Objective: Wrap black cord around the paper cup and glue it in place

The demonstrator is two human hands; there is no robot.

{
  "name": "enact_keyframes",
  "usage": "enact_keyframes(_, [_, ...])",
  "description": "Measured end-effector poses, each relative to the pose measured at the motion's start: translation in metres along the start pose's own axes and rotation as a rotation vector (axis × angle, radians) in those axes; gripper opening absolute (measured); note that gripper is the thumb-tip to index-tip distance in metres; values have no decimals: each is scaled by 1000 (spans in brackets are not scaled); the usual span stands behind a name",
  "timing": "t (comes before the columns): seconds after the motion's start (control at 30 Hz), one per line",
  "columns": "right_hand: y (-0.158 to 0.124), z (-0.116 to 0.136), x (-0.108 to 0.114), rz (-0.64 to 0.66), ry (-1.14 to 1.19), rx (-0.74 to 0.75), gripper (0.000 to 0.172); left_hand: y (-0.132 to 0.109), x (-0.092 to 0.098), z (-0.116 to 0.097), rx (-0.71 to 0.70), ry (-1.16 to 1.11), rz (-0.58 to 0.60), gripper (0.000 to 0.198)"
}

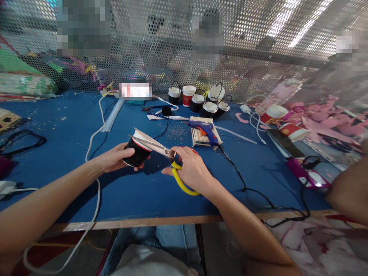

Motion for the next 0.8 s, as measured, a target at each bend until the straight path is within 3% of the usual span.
enact_keyframes(0.23, [3,2,-4,8,16,71,54,0,-8,6,-27,80,-49,52])
enact_keyframes(0.63, [-1,1,-2,19,-42,-5,47,1,-4,1,-95,201,-102,38])
enact_keyframes(0.8, [-1,0,-2,23,-34,-12,46,1,2,0,-108,271,-153,42])
Point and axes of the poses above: each hand's wrist, its own y-axis towards the middle knuckle, its own x-axis out of the back of the hand, z = x × y, the point moved 5 cm from there along y, towards the middle knuckle, and after that the axes turned 7 degrees about -y, right-handed, at the moved point
